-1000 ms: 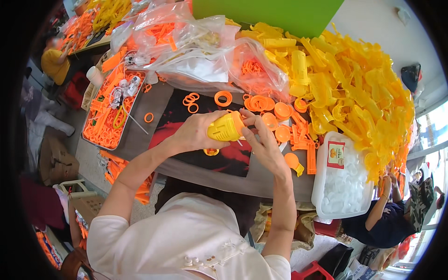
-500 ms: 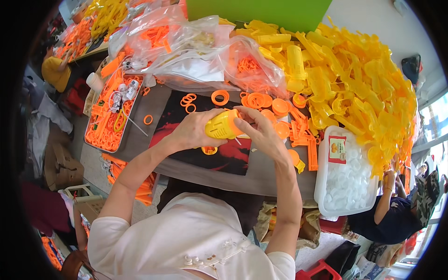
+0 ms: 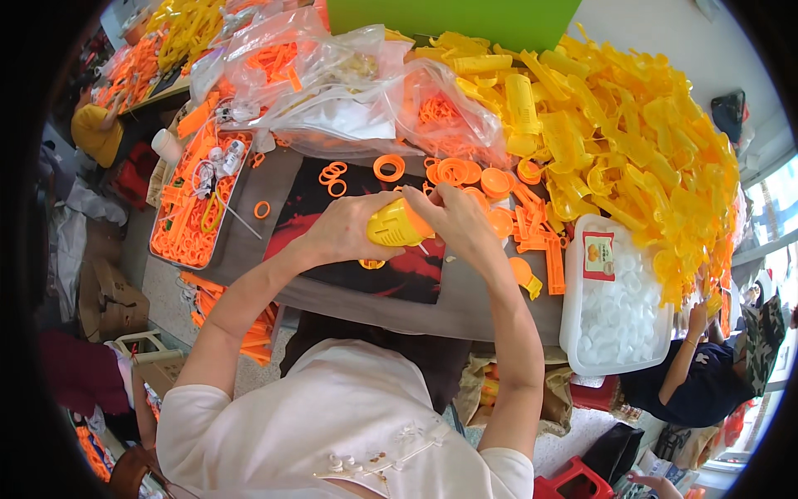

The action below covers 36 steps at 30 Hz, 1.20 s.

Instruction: Assembling and packaging plastic toy guns at a factory workstation.

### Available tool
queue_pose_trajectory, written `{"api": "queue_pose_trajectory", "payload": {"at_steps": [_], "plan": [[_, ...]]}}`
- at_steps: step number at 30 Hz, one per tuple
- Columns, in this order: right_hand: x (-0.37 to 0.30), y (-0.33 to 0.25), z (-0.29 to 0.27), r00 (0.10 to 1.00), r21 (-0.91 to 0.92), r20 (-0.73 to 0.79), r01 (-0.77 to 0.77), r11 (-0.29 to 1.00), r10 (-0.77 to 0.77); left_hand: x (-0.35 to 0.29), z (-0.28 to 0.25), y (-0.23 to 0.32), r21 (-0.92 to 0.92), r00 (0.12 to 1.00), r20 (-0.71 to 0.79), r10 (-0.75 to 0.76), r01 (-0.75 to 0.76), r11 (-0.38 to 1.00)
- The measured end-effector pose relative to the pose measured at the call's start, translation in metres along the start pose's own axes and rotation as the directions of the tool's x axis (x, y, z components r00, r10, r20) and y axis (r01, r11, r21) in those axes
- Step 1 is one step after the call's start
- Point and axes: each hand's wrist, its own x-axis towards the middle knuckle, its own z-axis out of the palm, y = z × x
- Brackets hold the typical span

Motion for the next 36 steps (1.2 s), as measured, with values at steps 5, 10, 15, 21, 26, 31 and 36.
{"api": "queue_pose_trajectory", "payload": {"at_steps": [5,10,15,21,26,31,36], "plan": [[0.004,0.033,0.011,0.965,-0.143,-0.025,0.255,0.956,-0.261,-0.003,0.003,-0.002,-0.018,1.0,-0.021,0.024,-0.024,1.0],[0.005,0.006,0.016,0.989,-0.069,-0.072,-0.133,0.989,0.128,-0.005,0.003,-0.005,-0.02,1.0,-0.028,0.001,-0.002,1.0],[0.008,0.033,0.013,0.814,-0.695,0.086,0.462,0.55,-0.575,-0.002,0.001,-0.005,-0.025,0.997,-0.053,0.049,-0.05,0.998],[0.013,0.031,0.01,0.871,-0.647,0.098,0.423,0.634,-0.481,0.002,0.001,-0.005,0.008,0.998,-0.027,0.065,-0.064,0.998],[-0.016,0.003,0.022,0.974,-0.381,-0.137,0.117,0.917,-0.182,-0.003,-0.003,-0.006,-0.07,0.995,-0.004,0.104,-0.104,0.992],[-0.025,0.002,0.052,0.913,0.39,-0.235,0.402,0.828,-0.332,-0.028,-0.005,0.009,-0.012,0.965,0.126,0.229,-0.23,0.973],[-0.042,0.007,0.038,0.883,0.269,-0.002,0.453,0.85,-0.469,-0.027,0.005,0.002,-0.043,0.912,0.199,0.358,-0.357,0.933]]}}
